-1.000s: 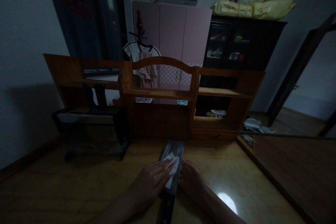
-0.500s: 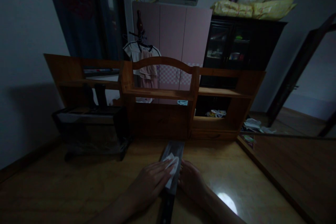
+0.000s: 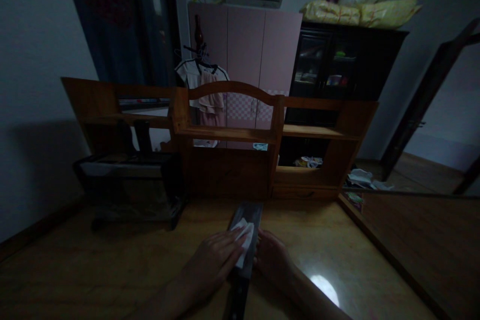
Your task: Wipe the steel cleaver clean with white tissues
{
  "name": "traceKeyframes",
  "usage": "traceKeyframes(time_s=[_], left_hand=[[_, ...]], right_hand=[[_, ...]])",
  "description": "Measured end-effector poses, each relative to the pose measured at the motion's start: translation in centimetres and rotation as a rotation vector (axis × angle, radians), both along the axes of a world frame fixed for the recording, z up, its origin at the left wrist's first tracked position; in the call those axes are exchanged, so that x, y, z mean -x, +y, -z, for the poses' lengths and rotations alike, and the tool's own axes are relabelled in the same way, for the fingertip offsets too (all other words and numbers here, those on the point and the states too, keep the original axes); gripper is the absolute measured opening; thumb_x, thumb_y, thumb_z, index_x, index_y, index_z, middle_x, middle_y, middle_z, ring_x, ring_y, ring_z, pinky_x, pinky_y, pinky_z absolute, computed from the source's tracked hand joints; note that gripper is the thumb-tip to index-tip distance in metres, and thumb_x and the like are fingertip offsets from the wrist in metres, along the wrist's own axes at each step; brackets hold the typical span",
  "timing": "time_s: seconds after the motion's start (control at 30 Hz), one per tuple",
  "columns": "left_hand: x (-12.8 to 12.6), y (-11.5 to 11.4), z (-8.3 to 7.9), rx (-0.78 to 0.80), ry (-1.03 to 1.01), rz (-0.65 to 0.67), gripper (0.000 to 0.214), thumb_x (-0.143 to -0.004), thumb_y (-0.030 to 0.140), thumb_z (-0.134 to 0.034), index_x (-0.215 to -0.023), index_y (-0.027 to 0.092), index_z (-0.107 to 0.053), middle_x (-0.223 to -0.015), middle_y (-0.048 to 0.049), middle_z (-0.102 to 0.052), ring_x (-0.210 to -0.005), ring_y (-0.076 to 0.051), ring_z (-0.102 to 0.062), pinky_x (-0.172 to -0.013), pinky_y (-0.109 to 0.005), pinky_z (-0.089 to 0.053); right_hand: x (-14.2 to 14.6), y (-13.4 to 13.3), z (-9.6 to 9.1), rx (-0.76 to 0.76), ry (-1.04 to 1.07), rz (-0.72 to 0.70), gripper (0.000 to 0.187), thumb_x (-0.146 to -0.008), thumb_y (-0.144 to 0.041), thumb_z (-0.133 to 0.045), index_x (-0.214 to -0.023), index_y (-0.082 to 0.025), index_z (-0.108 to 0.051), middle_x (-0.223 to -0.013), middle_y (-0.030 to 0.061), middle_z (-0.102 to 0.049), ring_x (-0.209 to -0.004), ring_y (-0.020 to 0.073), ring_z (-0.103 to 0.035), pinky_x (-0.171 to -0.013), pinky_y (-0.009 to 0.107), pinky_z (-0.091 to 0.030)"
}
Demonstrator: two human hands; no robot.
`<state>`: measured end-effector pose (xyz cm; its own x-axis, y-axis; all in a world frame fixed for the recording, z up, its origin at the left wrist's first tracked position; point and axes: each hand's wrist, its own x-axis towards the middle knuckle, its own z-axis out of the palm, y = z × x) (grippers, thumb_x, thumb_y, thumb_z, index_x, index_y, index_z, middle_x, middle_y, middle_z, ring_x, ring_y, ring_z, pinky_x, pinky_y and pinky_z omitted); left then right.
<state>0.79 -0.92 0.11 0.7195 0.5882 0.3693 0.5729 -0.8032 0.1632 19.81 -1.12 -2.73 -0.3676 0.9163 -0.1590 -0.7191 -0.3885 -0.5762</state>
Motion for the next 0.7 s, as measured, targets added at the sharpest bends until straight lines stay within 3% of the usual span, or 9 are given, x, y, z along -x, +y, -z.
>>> traceKeyframes(time_s=[0.3,0.7], left_hand=[[0.1,0.2,0.7,-0.031,-0.042,-0.064,0.046,-0.099,0.026,-0.036,-0.145,0.027,-0.033,-0.149,-0.0019,-0.037,-0.137,-0.018,-0.035,-0.111,-0.038,-0.036],[-0.3,-0.8,-1.4,-0.007,0.048,0.189,0.051,-0.099,0.027,-0.036,-0.149,0.028,-0.023,-0.152,0.0005,-0.031,-0.140,-0.017,-0.029,-0.115,-0.039,-0.030]], right_hand=[[-0.1,0.0,0.1,0.005,-0.037,0.012,0.022,-0.075,-0.034,-0.071,-0.083,-0.014,-0.065,-0.068,0.0014,-0.067,-0.058,0.0136,-0.059,-0.056,0.026,-0.039],[-0.1,0.0,0.2,-0.007,0.049,-0.011,0.025,-0.072,-0.032,-0.073,-0.086,-0.011,-0.069,-0.078,0.0051,-0.070,-0.070,0.0151,-0.061,-0.069,0.027,-0.043]])
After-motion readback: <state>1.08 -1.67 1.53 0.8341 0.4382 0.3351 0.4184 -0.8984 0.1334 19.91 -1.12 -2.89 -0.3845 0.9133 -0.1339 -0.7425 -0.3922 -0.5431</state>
